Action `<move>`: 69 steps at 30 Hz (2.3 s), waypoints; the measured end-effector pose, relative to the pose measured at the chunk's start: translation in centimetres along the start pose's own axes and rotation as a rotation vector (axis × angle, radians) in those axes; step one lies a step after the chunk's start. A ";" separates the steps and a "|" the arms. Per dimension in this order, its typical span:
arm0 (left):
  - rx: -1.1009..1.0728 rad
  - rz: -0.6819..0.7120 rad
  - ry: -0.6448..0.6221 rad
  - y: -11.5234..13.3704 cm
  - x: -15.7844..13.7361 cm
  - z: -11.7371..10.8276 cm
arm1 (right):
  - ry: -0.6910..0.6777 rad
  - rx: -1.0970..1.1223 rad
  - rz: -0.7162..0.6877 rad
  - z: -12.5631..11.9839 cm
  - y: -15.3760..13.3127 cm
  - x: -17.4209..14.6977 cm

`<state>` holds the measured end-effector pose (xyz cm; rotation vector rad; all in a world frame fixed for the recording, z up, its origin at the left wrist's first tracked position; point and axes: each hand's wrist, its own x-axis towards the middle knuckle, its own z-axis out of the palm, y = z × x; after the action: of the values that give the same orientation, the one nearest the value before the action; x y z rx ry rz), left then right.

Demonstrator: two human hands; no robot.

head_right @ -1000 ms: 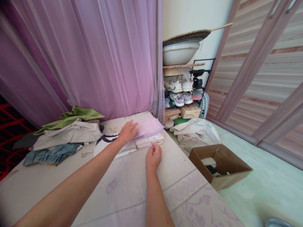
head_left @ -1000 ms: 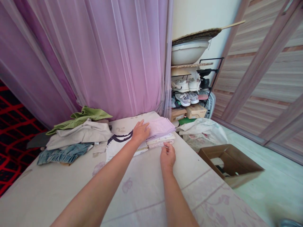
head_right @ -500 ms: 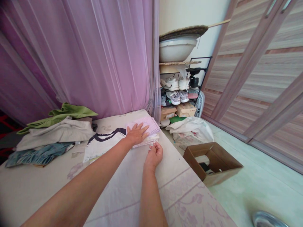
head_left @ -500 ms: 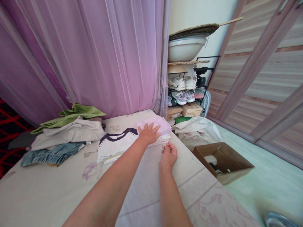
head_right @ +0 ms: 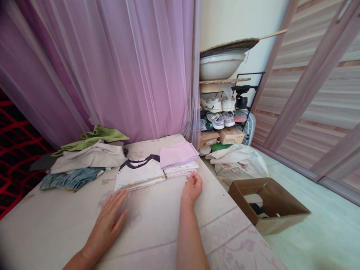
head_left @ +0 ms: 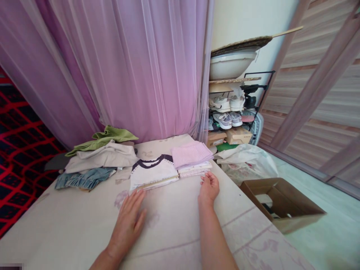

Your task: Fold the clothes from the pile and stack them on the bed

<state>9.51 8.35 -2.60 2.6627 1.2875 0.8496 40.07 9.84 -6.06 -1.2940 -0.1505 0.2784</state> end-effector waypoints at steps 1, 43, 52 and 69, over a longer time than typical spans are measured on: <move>0.032 -0.039 0.025 -1.2 -1.9 -0.4 | -0.007 -0.011 -0.012 0.0 0.1 0.0; -0.490 -0.439 0.019 -1.7 -6.1 -3.1 | -0.494 -0.953 -0.475 -0.4 -1.3 -1.5; -1.656 -0.923 0.631 -5.3 -5.7 -4.6 | -0.529 -0.637 -0.237 -1.4 -2.4 -1.4; -2.345 -1.075 0.950 -6.9 -5.7 -6.4 | -1.087 -1.197 -1.196 25.4 -6.6 -19.0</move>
<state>-1.43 7.43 -1.75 -0.2502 0.4317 1.5286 15.95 26.29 7.99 -1.7866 -2.1875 -0.2495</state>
